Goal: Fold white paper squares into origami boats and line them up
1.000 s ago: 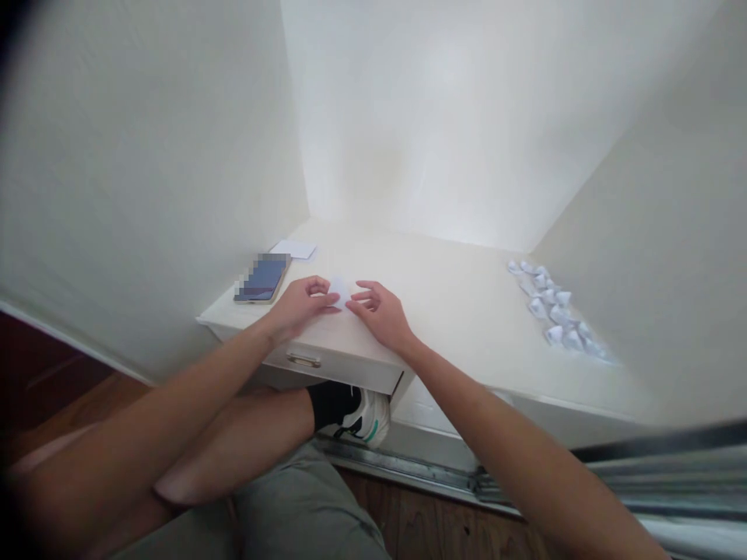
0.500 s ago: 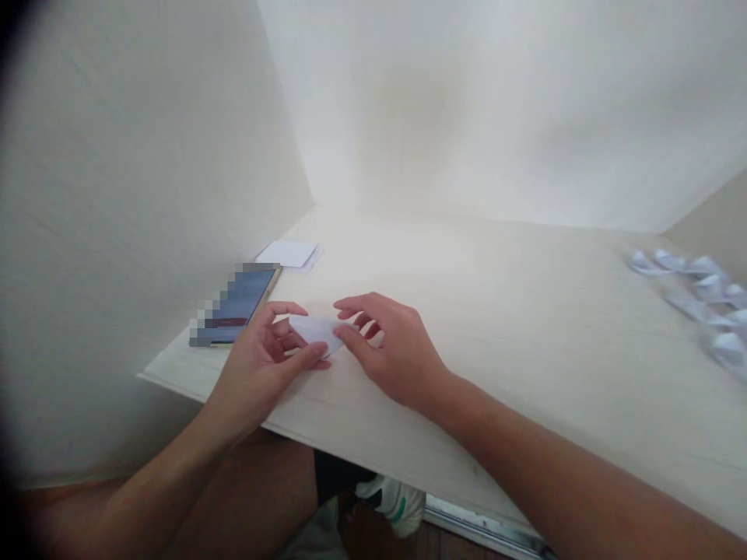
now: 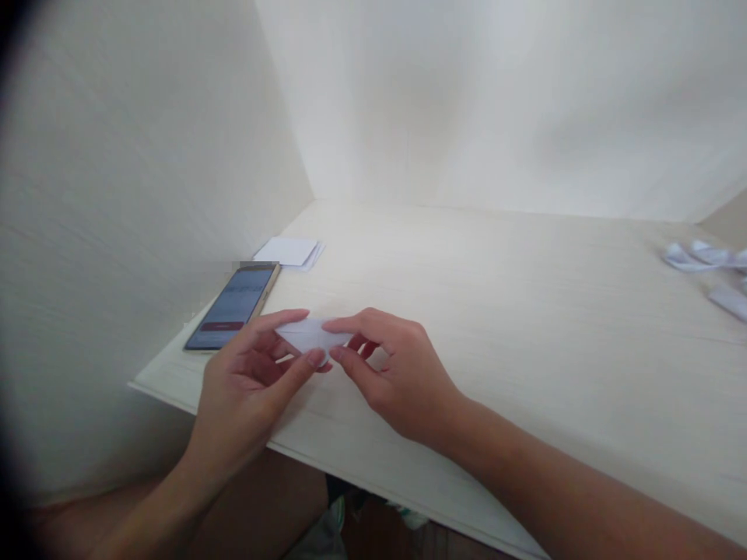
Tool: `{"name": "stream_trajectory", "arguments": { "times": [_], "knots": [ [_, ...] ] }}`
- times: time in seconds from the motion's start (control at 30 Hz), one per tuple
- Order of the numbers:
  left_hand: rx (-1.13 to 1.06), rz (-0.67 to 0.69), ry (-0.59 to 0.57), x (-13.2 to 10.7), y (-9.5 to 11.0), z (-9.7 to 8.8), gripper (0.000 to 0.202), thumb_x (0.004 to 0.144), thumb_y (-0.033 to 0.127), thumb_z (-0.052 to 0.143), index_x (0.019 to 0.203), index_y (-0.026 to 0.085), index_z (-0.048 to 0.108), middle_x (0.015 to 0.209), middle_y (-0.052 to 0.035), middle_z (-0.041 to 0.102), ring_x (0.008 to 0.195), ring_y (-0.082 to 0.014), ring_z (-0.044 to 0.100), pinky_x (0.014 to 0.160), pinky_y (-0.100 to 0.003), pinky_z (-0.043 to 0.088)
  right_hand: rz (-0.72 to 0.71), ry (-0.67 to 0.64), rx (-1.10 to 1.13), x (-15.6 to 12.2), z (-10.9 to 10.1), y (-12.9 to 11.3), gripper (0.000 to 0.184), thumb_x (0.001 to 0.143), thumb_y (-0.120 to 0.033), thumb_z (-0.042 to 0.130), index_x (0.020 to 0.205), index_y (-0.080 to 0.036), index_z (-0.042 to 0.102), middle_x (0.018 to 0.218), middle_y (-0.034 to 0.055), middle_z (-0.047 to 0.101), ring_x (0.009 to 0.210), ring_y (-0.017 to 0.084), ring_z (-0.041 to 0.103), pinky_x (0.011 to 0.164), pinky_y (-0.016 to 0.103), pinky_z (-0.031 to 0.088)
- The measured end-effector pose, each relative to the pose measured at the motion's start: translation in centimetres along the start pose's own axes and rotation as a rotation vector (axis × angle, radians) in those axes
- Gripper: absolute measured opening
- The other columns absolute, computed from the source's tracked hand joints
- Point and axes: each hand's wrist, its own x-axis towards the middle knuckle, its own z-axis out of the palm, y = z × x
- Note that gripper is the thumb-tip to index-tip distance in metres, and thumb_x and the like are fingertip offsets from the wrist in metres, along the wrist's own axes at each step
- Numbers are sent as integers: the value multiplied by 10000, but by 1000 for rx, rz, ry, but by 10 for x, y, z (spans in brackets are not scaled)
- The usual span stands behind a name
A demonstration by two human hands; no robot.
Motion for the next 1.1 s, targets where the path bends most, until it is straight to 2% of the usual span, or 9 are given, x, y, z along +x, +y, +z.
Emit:
{"name": "stream_trajectory", "arguments": {
  "times": [0.2,0.33,0.43,0.6,0.73,0.87,0.97,1.1],
  "knots": [
    [-99,-42,15,2,1,3,397,773,191,822,1125,228,642,618,75,613,629,-130,709,629,-220,614,94,64,63,-2,2,-1,258,863,-157,701,1107,-239,722,757,-12,704,665,146,656,608,263,548],
    [-168,-95,21,3,-2,3,411,735,201,855,1087,226,643,632,92,572,570,-97,636,646,-266,656,129,70,108,-3,2,0,239,856,-174,708,1085,-240,714,726,-16,684,647,150,646,584,268,533],
    [-166,-108,25,3,-1,4,398,732,205,855,1071,222,648,623,94,556,553,-96,617,631,-286,671,136,89,128,-3,2,1,212,850,-174,707,1050,-244,709,730,-11,693,643,155,654,562,266,533],
    [-135,-78,14,2,1,4,348,748,209,835,1049,211,659,599,86,570,559,-119,666,574,-234,638,167,79,159,-4,2,0,138,839,-200,725,969,-241,701,790,18,714,684,182,674,580,297,547],
    [-117,-40,-3,-1,1,3,431,772,194,826,1166,220,655,621,92,563,579,-114,686,584,-212,622,241,33,206,-2,2,-3,113,851,-236,725,963,-220,715,800,23,725,712,179,671,642,307,544],
    [-84,-17,-70,-4,0,0,376,833,193,790,1187,217,666,690,40,670,655,-126,718,638,-207,619,321,17,279,1,2,-6,138,856,-288,725,956,-195,740,727,13,702,644,154,616,587,279,497],
    [-67,-54,-99,-3,-1,-2,276,852,217,784,1108,198,686,751,5,725,706,-139,741,669,-208,622,348,2,300,1,2,-6,160,860,-306,722,964,-190,759,786,34,739,686,166,636,632,300,511],
    [-102,-118,-141,0,0,-3,230,865,245,781,1054,185,665,763,5,740,679,-134,744,628,-195,626,360,-8,283,0,3,-7,170,861,-321,717,948,-190,781,847,57,766,758,199,671,677,333,519]
  ]
}}
